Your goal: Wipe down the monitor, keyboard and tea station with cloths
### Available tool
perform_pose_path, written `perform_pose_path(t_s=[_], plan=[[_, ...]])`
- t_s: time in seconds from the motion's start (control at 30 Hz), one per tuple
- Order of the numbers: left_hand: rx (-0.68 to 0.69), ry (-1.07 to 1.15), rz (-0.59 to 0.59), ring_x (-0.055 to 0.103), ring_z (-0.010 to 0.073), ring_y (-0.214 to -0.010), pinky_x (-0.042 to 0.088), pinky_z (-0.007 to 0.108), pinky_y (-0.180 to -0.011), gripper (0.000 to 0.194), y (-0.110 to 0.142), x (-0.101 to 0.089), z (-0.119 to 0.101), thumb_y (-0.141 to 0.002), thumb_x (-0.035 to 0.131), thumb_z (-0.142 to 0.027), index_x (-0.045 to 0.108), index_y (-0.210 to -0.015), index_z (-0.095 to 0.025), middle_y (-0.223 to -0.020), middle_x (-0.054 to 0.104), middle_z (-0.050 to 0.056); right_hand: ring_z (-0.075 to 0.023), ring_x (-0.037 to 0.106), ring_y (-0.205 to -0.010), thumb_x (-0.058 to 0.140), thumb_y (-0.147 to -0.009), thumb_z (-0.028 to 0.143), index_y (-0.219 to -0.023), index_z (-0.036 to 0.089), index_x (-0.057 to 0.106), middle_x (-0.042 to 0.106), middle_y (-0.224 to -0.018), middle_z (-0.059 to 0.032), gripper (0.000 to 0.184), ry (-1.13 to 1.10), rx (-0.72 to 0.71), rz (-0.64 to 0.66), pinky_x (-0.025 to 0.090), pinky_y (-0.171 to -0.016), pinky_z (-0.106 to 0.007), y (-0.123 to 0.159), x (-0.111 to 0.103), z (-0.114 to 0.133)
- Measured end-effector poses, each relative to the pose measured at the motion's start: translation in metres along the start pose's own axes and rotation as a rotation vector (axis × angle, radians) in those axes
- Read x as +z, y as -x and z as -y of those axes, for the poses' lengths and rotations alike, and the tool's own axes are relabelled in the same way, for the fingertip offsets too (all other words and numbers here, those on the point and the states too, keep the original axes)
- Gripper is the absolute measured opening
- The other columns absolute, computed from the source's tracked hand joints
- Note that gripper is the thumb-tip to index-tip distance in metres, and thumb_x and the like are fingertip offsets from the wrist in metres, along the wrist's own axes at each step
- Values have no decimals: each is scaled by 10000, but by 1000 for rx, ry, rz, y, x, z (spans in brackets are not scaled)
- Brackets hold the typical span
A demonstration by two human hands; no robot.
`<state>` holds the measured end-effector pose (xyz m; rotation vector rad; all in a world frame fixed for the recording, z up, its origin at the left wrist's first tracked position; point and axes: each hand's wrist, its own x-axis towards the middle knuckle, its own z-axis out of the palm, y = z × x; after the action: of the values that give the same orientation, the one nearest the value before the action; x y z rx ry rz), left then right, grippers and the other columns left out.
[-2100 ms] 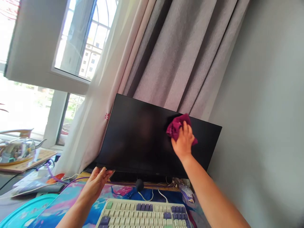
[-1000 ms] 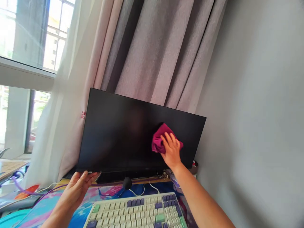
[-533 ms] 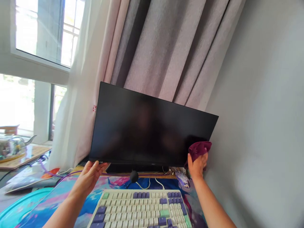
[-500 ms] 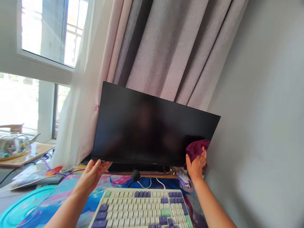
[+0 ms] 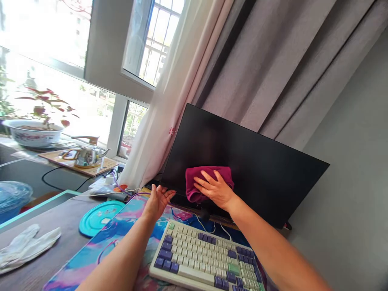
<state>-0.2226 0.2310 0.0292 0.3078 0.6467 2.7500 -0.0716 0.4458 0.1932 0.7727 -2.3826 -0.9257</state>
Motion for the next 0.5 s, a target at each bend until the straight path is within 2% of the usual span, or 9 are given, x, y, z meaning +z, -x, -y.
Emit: perform_pose_path(t_s=[0.07,0.13,0.2,0.27,0.37,0.5], plan=[[-16,38,24,746,231,-818,644,424,-847,603,3,1,-2,-1063,304,-642,693,-1109,-182,-947,748,96,-290,346,-1595,419,-1076,132,-1510,283,550,456,-1689,-17,478,-24,-90,11,406,-1215,-653,-40,1,12],[-41,78,26,750,243,-853,636,428,-871,688,5,0,-3,-1069,216,-649,714,-1136,-178,-947,764,105,-290,348,-1594,441,-1076,147,-1465,275,591,468,-1682,-9,436,-46,-144,37,396,-1230,-654,-77,4,28],[-60,111,-1,758,266,-941,623,444,-919,665,5,-5,-2,-1067,250,-647,727,-1170,-194,-968,780,108,-279,348,-1593,465,-1072,159,-1419,283,628,490,-1668,5,403,-64,-169,74,380,-1251,-637,-107,7,44],[-49,141,-30,753,294,-1052,611,461,-954,573,3,-12,1,-1036,380,-664,731,-1206,-244,-1029,797,106,-267,342,-1596,482,-1067,168,-1376,290,659,516,-1650,17,377,-77,-170,110,362,-1270,-607,-128,10,58],[-41,166,-26,738,330,-1141,606,495,-972,511,-2,-22,5,-959,524,-709,735,-1216,-320,-1128,803,108,-260,349,-1584,502,-1044,152,-1327,283,695,568,-1608,10,367,-115,-143,130,358,-1269,-548,-144,9,72],[-87,150,-12,760,348,-1091,619,497,-944,558,-3,-27,5,-952,505,-733,742,-1181,-282,-1042,810,130,-273,465,-1467,512,-1027,154,-1233,250,740,691,-1448,-46,322,-154,-118,146,458,-1132,-466,-140,-3,78]])
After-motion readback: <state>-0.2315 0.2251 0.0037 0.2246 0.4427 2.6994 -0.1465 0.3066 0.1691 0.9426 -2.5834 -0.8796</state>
